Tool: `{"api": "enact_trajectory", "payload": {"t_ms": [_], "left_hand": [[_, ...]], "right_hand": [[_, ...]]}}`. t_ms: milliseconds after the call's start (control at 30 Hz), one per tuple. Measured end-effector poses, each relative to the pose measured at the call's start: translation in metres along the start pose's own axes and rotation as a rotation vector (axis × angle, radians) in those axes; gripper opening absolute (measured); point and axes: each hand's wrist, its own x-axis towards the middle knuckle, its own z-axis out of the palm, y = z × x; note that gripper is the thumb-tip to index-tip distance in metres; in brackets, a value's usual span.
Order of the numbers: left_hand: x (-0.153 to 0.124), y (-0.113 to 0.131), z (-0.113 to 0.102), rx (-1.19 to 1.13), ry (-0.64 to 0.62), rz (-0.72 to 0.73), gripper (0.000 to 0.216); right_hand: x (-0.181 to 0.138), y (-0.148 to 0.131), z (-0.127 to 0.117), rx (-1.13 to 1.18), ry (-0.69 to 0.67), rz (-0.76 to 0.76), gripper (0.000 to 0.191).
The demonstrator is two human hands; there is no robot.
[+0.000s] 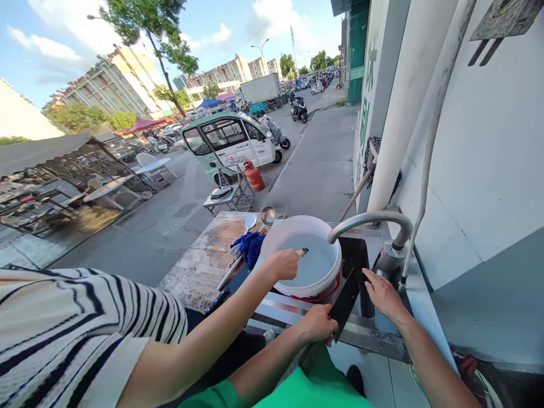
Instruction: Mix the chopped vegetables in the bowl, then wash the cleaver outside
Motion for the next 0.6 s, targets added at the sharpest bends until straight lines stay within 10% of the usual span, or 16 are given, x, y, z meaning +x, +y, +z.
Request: {"api": "enact_trajectory", "payload": {"t_ms": [600], "left_hand": [[-0.087,0.006,-0.046,-0.705,-0.062,0.154,0.011]], "right_hand": [[0.005,-0.02,-0.029,0.249,-0.092,0.289,0.054]]}}
